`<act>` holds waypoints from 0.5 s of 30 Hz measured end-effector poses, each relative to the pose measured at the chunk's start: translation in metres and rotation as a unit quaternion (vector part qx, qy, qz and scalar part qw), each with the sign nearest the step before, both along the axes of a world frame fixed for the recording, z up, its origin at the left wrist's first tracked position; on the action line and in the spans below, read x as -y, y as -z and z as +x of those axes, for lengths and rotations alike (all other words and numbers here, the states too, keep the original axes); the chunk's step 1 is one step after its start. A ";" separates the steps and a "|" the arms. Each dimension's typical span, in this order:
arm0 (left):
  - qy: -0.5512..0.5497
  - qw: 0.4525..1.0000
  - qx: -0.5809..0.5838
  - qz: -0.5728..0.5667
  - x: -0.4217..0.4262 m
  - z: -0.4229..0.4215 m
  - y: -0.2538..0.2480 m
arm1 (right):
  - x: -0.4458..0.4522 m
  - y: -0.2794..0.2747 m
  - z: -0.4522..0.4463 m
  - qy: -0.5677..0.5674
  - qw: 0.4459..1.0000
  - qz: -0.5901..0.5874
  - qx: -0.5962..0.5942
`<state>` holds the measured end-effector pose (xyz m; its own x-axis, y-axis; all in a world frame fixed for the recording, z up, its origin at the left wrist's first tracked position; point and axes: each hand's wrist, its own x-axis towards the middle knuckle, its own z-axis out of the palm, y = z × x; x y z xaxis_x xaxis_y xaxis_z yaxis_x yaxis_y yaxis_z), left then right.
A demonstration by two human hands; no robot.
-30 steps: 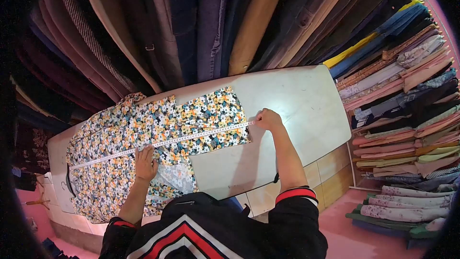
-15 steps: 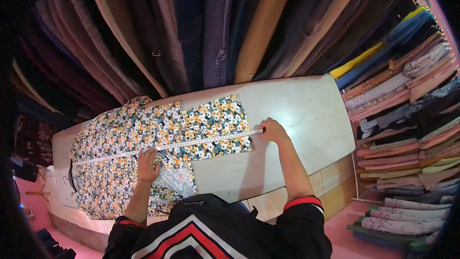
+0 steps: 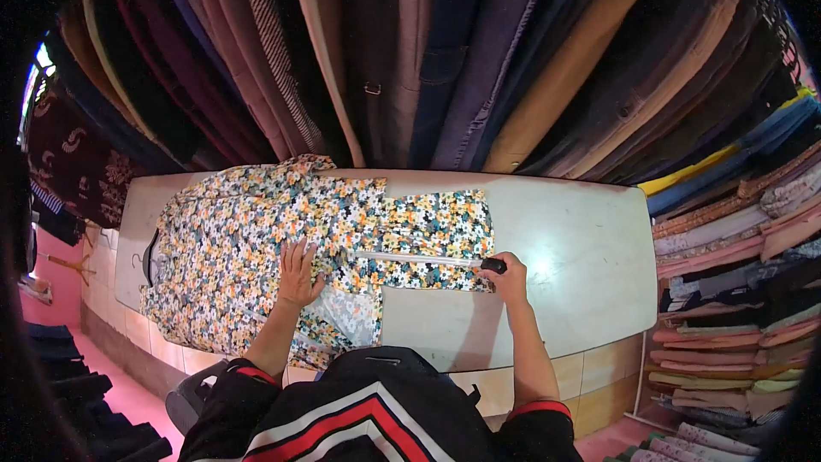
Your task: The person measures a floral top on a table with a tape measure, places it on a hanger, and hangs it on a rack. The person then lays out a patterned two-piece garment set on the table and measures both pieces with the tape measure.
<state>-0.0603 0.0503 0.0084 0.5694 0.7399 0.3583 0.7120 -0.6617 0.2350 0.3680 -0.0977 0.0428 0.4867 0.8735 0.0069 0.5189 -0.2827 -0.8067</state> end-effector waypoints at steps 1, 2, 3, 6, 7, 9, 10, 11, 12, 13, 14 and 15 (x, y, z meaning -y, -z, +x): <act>-0.003 1.000 -0.011 -0.013 -0.001 -0.001 0.002 | 0.000 0.003 0.000 0.014 1.000 -0.005 -0.019; -0.006 1.000 -0.013 -0.019 -0.001 -0.002 0.003 | 0.001 0.004 0.000 0.027 1.000 -0.012 -0.007; -0.009 1.000 -0.015 -0.025 -0.002 -0.001 0.001 | 0.001 0.004 0.000 0.040 0.999 -0.018 0.005; -0.019 0.999 -0.021 -0.039 -0.001 0.002 -0.004 | 0.003 0.005 -0.005 0.055 0.998 -0.002 0.028; -0.013 0.999 -0.025 -0.045 -0.002 0.001 -0.004 | 0.003 0.006 -0.007 0.055 0.998 0.010 0.031; -0.014 0.998 -0.022 -0.061 -0.003 0.002 -0.009 | 0.001 0.003 -0.007 0.045 0.999 0.015 0.009; -0.013 0.998 -0.018 -0.057 -0.001 0.002 -0.009 | -0.001 -0.007 -0.001 0.024 0.999 0.013 0.017; -0.012 0.998 -0.014 -0.052 -0.001 0.001 -0.008 | -0.003 -0.015 0.012 0.002 1.000 0.011 0.025; -0.012 0.999 -0.011 -0.048 -0.002 0.000 -0.007 | -0.004 -0.010 0.039 0.022 0.998 0.046 0.027; -0.011 0.998 -0.003 -0.062 -0.002 0.000 -0.008 | -0.006 -0.024 0.062 0.053 0.990 0.128 -0.015; -0.016 0.998 -0.002 -0.061 -0.001 0.000 -0.008 | -0.009 -0.056 0.075 0.141 0.971 0.186 0.051; -0.020 0.998 -0.002 -0.061 -0.001 0.000 -0.008 | -0.006 -0.100 0.086 0.181 0.952 0.215 0.118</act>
<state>-0.0599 0.0511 0.0163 0.5400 0.8002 0.2611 0.7386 -0.5992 0.3088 0.4539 -0.0914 0.1431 0.6963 0.5394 0.4736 0.6319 -0.1475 -0.7609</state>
